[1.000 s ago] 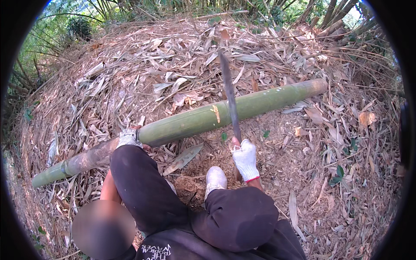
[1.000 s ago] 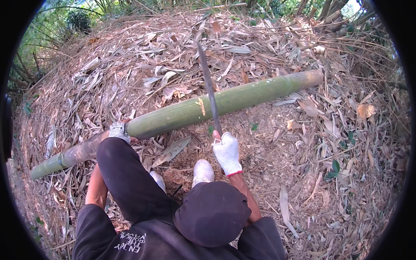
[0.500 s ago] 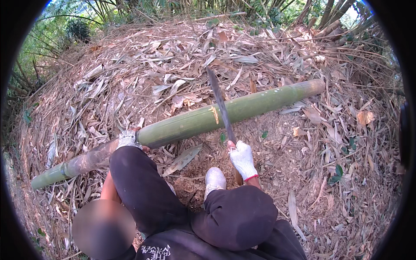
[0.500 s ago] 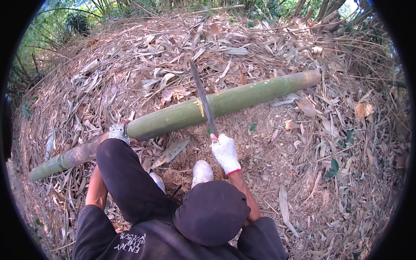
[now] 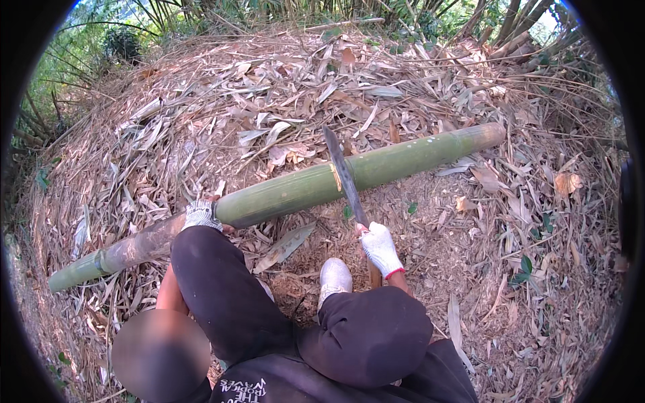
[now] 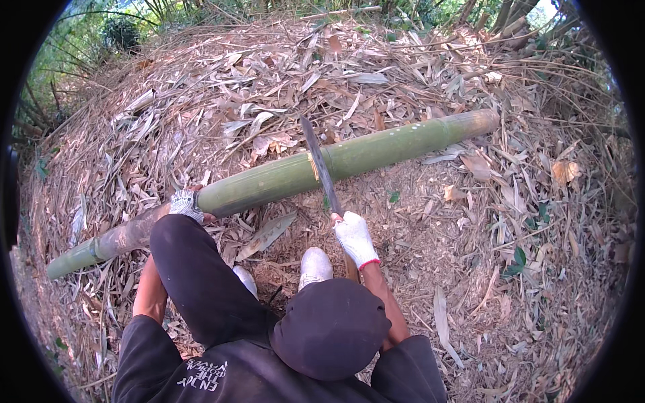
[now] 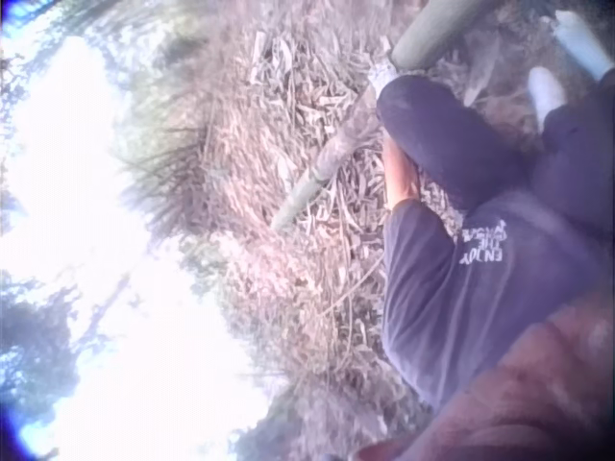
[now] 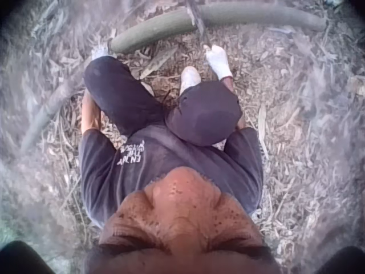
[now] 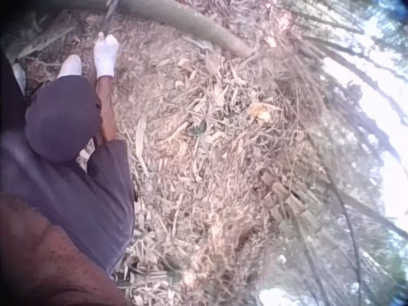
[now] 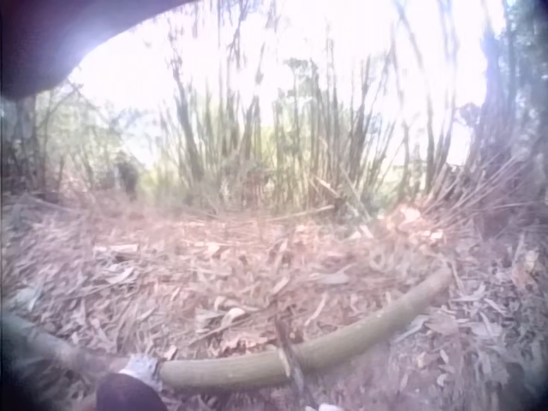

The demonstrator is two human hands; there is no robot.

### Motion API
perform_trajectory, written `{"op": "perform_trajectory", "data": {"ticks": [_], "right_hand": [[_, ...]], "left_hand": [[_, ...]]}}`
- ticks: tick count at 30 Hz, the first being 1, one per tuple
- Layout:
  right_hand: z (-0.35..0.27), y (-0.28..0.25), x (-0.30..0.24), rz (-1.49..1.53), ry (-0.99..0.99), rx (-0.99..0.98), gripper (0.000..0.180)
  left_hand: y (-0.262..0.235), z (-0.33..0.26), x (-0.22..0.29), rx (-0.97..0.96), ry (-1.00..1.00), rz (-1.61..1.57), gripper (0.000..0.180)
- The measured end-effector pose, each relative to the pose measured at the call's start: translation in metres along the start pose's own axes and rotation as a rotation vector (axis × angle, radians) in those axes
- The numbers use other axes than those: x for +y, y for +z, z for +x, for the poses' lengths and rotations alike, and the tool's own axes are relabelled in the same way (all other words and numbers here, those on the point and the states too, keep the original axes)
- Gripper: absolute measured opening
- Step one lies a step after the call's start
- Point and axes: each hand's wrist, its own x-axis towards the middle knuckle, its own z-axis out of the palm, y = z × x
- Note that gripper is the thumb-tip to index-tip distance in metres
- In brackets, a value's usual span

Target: The person sits on the ground in a bamboo forest and uses a machete to chop a long bamboo stalk. They repeatedly strike the stalk to cut it into sections.

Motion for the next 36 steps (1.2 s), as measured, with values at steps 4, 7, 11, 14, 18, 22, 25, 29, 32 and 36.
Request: {"op": "perform_trajectory", "data": {"ticks": [4, 7, 11, 14, 18, 22, 25, 29, 32, 36], "right_hand": [[-0.024, -0.04, -0.071, 0.28, -0.295, 0.306, 0.032], [-0.025, -0.032, -0.099, 0.603, -0.446, 0.394, 0.029], [-0.005, 0.007, 0.015, -0.274, -0.018, 0.148, 0.037], [-0.002, 0.016, 0.028, -0.253, -0.051, 0.104, 0.04], [-0.015, -0.014, -0.022, 0.078, -0.093, 0.171, 0.037], [-0.03, -0.029, -0.098, 0.54, -0.319, 0.348, 0.029], [-0.01, 0.001, -0.049, 0.163, -0.281, 0.348, 0.032], [0.002, 0.028, 0.029, -0.216, -0.019, 0.082, 0.041], [0.001, 0.024, 0.013, 0.194, 0.027, -0.002, 0.039], [-0.022, -0.035, -0.062, 0.214, -0.216, 0.301, 0.037]], "left_hand": [[0.012, 0.004, -0.014, 0.006, 0.061, -0.031, 0.099], [0.008, -0.009, -0.022, 0.031, 0.015, -0.009, 0.1], [0.016, 0.018, 0.017, -0.049, 0.057, -0.03, 0.1], [0.002, 0.011, 0.015, 0.031, 0.027, -0.022, 0.097], [0.008, 0.007, 0.011, 0.008, 0.021, -0.035, 0.089], [-0.006, -0.008, 0.003, -0.004, -0.002, -0.018, 0.086], [-0.012, -0.013, 0.0, 0.003, -0.022, -0.032, 0.089], [0.017, 0.004, -0.002, 0.093, 0.052, -0.016, 0.093], [0.0, -0.012, -0.009, 0.065, 0.004, -0.007, 0.093], [0.013, 0.014, 0.013, 0.003, 0.055, -0.063, 0.091]]}}
